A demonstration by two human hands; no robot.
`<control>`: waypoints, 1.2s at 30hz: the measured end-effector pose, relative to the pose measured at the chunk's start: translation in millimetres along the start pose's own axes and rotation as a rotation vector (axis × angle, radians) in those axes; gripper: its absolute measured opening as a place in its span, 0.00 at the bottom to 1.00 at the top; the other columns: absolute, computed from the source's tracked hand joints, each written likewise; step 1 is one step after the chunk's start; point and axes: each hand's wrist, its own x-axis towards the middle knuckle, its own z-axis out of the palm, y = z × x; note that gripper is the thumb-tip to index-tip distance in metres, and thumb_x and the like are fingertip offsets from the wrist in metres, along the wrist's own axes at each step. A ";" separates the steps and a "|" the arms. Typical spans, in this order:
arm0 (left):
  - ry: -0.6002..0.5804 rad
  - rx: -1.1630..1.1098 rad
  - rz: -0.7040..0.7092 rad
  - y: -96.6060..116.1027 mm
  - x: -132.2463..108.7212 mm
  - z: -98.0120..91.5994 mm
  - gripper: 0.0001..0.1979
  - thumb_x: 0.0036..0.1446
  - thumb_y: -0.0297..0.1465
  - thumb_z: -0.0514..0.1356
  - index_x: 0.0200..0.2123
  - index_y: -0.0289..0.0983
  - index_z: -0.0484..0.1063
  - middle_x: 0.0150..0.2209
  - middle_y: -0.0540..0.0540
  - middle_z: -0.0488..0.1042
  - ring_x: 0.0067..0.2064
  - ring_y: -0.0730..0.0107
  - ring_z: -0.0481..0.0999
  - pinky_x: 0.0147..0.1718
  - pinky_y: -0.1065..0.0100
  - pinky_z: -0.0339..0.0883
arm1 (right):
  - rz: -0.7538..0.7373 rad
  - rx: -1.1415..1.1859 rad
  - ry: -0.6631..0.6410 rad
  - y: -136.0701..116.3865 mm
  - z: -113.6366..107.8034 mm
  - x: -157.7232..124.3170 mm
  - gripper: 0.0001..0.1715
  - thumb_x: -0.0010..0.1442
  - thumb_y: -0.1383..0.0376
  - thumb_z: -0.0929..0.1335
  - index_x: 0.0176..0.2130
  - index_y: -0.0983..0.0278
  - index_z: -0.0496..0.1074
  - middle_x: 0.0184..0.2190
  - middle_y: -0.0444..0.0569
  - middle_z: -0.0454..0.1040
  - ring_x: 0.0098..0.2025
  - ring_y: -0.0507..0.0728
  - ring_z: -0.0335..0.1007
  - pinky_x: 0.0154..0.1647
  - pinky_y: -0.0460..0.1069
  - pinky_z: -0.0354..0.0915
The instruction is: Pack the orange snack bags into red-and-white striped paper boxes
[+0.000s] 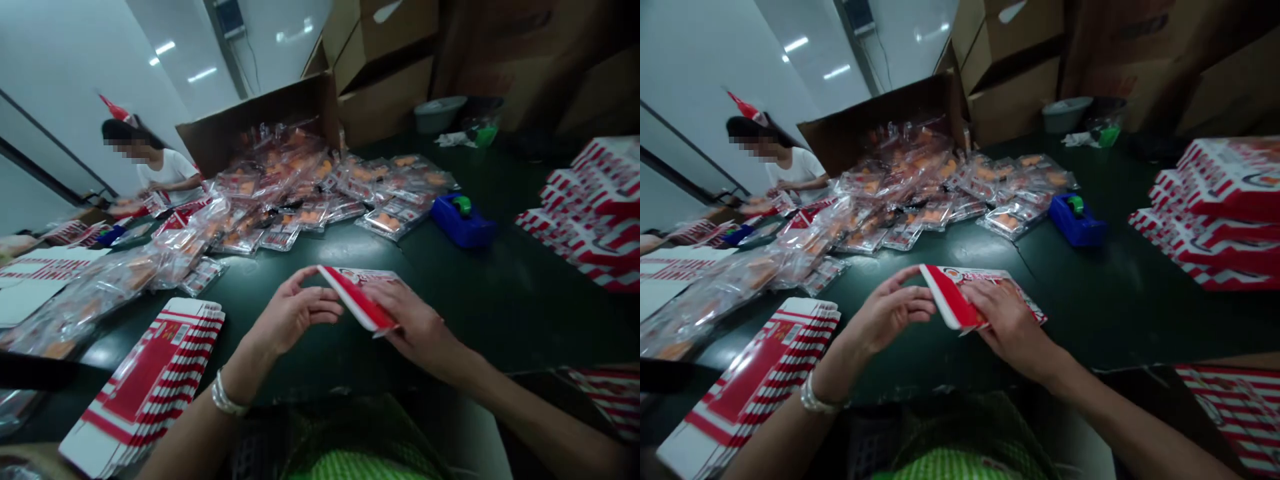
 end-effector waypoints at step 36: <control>0.147 0.285 0.130 -77.7 -18.2 -22.8 0.09 0.50 0.32 0.64 0.35 0.38 0.68 0.29 0.51 0.70 0.31 0.72 0.68 0.31 0.72 0.62 | 0.590 0.397 0.096 -7.0 20.1 -29.8 0.17 0.58 0.57 0.69 0.47 0.58 0.69 0.33 0.45 0.76 0.33 0.55 0.73 0.31 0.47 0.69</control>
